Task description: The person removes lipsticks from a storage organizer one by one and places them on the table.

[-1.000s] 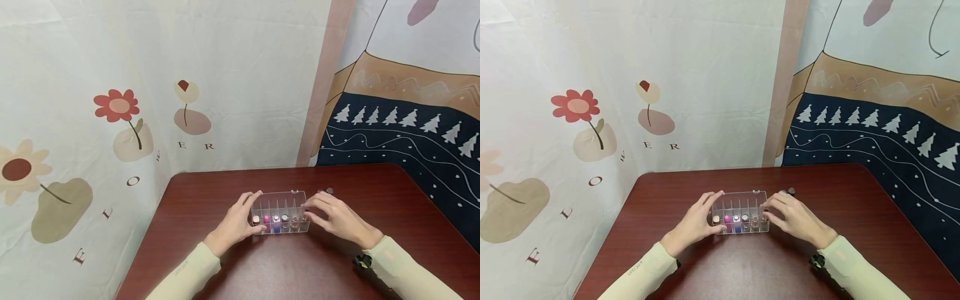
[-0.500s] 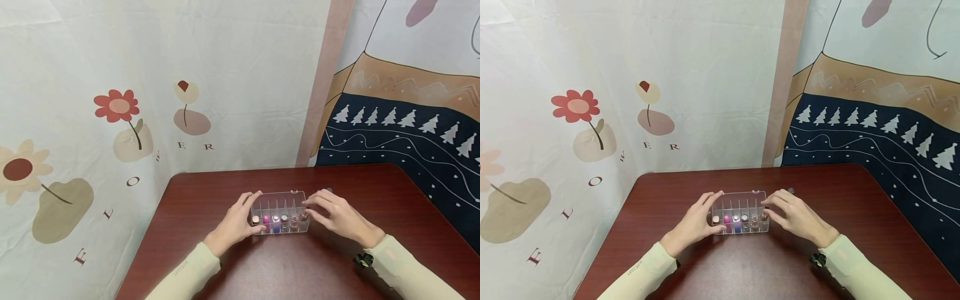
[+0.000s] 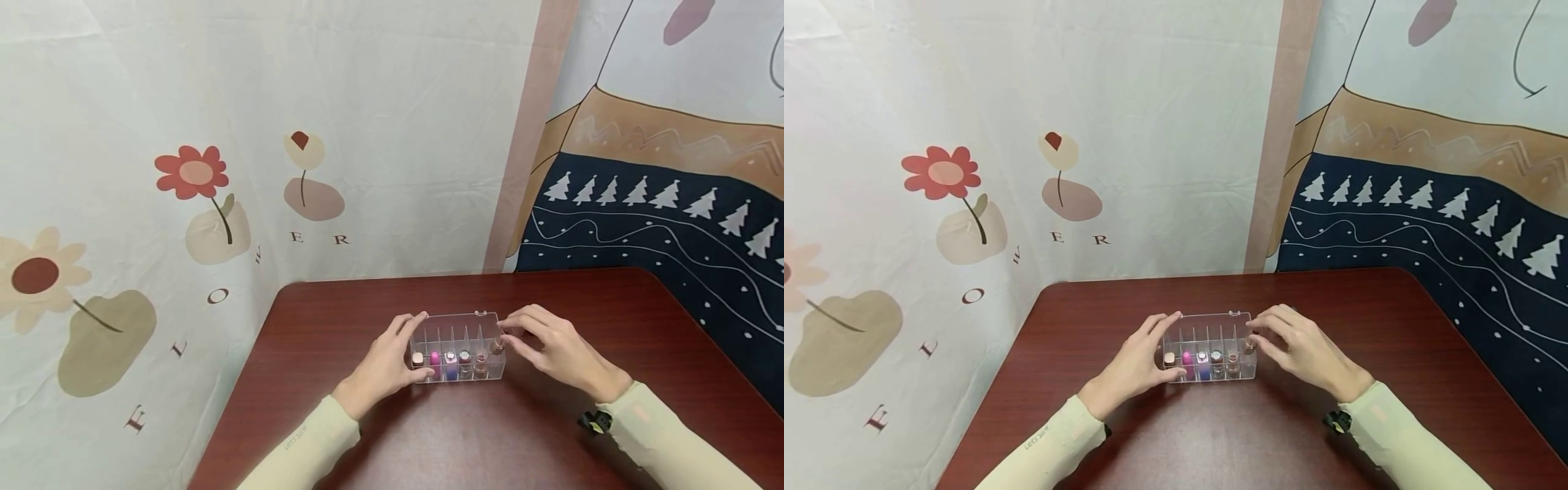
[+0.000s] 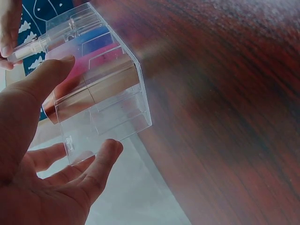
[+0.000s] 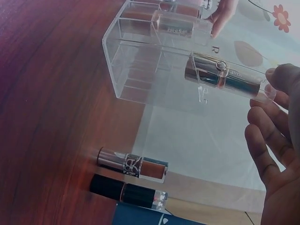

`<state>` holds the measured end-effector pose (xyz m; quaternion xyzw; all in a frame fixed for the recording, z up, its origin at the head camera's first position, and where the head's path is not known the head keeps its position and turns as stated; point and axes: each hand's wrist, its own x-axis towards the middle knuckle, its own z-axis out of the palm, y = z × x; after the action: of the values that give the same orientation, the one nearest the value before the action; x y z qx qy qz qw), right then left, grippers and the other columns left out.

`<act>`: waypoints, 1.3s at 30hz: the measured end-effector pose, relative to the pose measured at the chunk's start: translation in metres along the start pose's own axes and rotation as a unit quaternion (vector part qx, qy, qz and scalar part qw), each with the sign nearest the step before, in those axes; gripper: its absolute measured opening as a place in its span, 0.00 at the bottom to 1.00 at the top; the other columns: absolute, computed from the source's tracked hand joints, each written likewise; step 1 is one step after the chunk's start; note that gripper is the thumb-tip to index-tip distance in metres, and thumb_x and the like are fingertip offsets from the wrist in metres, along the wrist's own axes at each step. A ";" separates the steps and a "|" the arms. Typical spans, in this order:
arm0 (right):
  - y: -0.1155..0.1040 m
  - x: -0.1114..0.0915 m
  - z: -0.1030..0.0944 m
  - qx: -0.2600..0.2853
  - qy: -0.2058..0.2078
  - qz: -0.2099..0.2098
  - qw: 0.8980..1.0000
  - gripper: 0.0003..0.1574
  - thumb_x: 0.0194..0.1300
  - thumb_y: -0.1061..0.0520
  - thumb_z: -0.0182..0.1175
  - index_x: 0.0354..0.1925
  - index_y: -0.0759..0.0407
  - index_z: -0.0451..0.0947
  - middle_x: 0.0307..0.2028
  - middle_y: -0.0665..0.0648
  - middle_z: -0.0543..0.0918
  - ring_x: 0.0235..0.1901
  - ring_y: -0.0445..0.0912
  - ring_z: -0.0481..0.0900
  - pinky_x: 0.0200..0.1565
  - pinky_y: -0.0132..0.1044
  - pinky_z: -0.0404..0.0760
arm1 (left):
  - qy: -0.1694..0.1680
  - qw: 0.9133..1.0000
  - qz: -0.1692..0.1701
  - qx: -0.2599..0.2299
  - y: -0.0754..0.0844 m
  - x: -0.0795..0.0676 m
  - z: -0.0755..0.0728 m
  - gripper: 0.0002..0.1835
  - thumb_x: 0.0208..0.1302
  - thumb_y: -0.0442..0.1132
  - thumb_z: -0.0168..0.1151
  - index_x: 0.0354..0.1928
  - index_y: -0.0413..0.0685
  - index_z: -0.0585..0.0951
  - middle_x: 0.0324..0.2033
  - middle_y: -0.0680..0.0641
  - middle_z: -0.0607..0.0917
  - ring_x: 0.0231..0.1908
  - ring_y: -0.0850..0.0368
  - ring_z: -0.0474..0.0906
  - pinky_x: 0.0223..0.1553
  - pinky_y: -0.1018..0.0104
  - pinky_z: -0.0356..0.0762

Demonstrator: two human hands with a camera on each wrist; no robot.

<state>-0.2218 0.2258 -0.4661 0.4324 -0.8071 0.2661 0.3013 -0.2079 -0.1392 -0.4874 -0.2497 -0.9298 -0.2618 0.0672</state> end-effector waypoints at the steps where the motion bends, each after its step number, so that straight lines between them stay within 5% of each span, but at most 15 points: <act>1: 0.000 0.000 -0.001 0.002 0.000 0.002 1.000 0.13 0.81 0.52 0.76 0.58 0.54 0.93 0.52 0.51 0.92 0.47 0.40 0.88 0.59 0.19 0.84 | 0.000 1.000 0.001 0.002 0.000 0.000 0.000 0.60 0.60 0.50 0.94 0.90 0.51 0.68 0.76 0.39 0.79 0.59 0.38 0.91 0.68 0.42 0.91; 13: 0.001 0.003 -0.008 -0.005 0.034 -0.009 0.999 0.24 0.91 0.40 0.61 0.60 0.54 0.93 0.53 0.51 0.92 0.47 0.40 0.89 0.62 0.17 0.82 | -0.002 1.000 -0.002 0.000 0.001 0.000 -0.001 0.61 0.60 0.50 0.93 0.91 0.52 0.68 0.76 0.39 0.79 0.59 0.38 0.91 0.69 0.42 0.91; 24: 0.003 -0.003 -0.020 -0.018 0.001 0.054 0.998 0.35 0.89 0.30 0.54 0.61 0.53 0.93 0.55 0.51 0.93 0.52 0.40 0.89 0.67 0.12 0.76 | 0.000 1.000 -0.004 -0.001 0.001 0.000 0.000 0.60 0.60 0.49 0.94 0.90 0.52 0.68 0.76 0.39 0.79 0.60 0.37 0.91 0.69 0.41 0.91; 33: 0.013 -0.010 -0.022 -0.017 0.014 0.035 0.999 0.25 0.89 0.39 0.64 0.60 0.56 0.93 0.54 0.54 0.93 0.52 0.42 0.89 0.70 0.12 0.74 | 0.000 1.000 -0.005 0.001 0.000 0.001 0.001 0.60 0.60 0.49 0.94 0.90 0.52 0.68 0.76 0.40 0.79 0.59 0.38 0.91 0.69 0.42 0.91; 36: 0.014 -0.012 -0.024 -0.019 0.000 0.054 0.998 0.16 0.81 0.52 0.77 0.60 0.56 0.93 0.55 0.53 0.93 0.52 0.43 0.89 0.70 0.12 0.74 | -0.001 1.000 -0.005 0.001 -0.001 0.001 0.001 0.60 0.60 0.49 0.94 0.90 0.52 0.68 0.76 0.40 0.79 0.58 0.38 0.91 0.69 0.42 0.91; 39: 0.013 -0.014 -0.025 -0.022 -0.009 0.072 0.997 0.26 0.65 0.66 0.84 0.60 0.57 0.92 0.55 0.53 0.93 0.51 0.43 0.90 0.69 0.12 0.74 | -0.001 1.000 -0.005 0.001 -0.001 0.001 0.001 0.61 0.60 0.49 0.94 0.90 0.52 0.68 0.76 0.40 0.79 0.58 0.38 0.91 0.69 0.41 0.91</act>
<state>-0.2209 0.2570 -0.4612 0.3685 -0.8444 0.2658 0.2836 -0.2094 -0.1387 -0.4884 -0.2452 -0.9314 -0.2611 0.0647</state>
